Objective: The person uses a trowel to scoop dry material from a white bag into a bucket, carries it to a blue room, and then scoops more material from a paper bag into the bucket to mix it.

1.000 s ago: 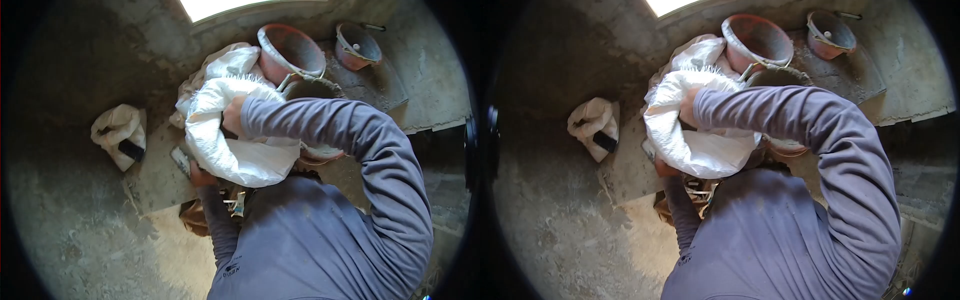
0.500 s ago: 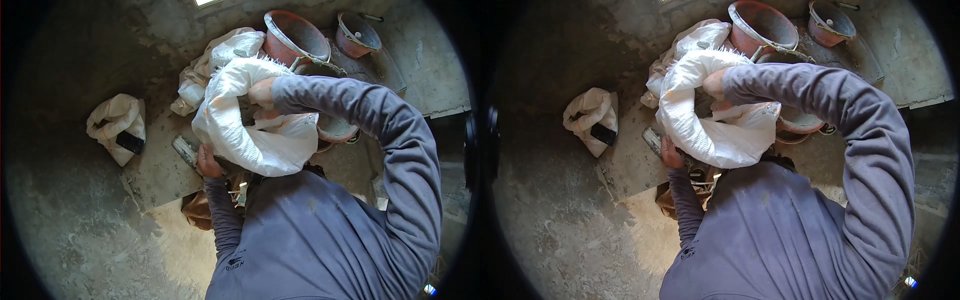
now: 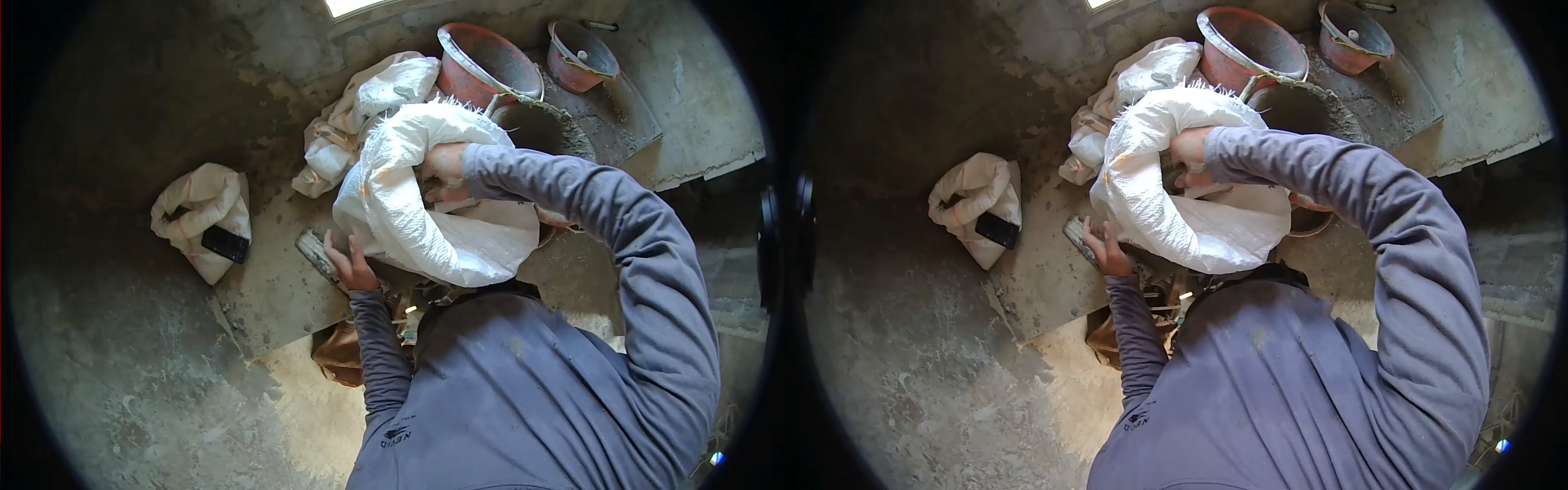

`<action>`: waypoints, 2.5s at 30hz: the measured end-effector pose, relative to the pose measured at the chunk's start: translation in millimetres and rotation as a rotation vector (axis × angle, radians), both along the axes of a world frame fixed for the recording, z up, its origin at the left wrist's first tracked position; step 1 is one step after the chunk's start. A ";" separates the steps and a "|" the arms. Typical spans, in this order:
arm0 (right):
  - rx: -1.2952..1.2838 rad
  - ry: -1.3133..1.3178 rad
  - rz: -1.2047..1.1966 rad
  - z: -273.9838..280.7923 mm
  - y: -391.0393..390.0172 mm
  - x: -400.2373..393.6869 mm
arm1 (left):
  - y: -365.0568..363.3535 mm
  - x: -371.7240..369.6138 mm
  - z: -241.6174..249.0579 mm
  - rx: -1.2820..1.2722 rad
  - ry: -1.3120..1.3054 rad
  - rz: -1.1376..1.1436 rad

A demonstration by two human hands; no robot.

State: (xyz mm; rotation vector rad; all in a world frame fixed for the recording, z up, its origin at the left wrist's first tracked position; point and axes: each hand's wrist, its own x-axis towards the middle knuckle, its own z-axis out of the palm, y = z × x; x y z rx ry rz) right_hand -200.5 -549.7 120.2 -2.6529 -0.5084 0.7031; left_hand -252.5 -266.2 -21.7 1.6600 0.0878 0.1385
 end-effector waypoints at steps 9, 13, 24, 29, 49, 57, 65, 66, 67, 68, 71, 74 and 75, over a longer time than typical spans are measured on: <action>-0.057 -0.081 0.308 -31.3 6.4 -7.2 | 20.2 11.5 -102.6 -0.313 0.106 -0.264; -0.164 -0.063 0.087 18.6 2.2 -35.3 | 4.9 4.0 -36.7 -0.623 0.235 -0.202; -0.176 -0.016 0.002 26.9 8.0 -39.8 | 19.5 0.1 -35.6 -0.318 0.168 -0.292; -0.043 -0.036 -0.018 4.5 15.8 -35.7 | 22.6 12.4 -23.4 -0.050 0.185 -0.404; 0.112 -0.248 -0.146 62.6 -71.8 -81.9 | -22.9 -58.6 113.3 -0.181 0.063 0.005; 0.238 -0.356 -0.113 104.4 -126.7 -106.8 | -107.0 -124.8 146.3 -0.415 0.036 -0.202; 0.469 -0.340 -0.103 158.1 -195.0 -139.9 | -156.0 -133.0 172.2 -0.515 0.133 -0.110; 0.459 -0.358 -0.115 158.6 -207.1 -147.4 | -157.3 -133.3 172.1 -0.499 0.114 -0.088; 0.450 -0.378 -0.125 161.7 -219.3 -154.6 | -157.5 -133.1 171.9 -0.508 0.133 -0.085; 0.442 -0.362 -0.126 164.5 -230.3 -162.7 | -156.2 -131.8 172.1 -0.529 0.091 -0.052; 0.405 -0.316 -0.256 165.2 -255.1 -185.2 | -149.1 -128.3 177.3 -0.535 0.020 0.043; 0.281 -0.262 -0.376 153.4 -269.0 -199.8 | -133.3 -123.7 178.2 -0.515 -0.028 0.118; 0.282 -0.259 -0.375 139.0 -271.3 -204.0 | -131.6 -123.1 177.7 -0.511 -0.045 0.138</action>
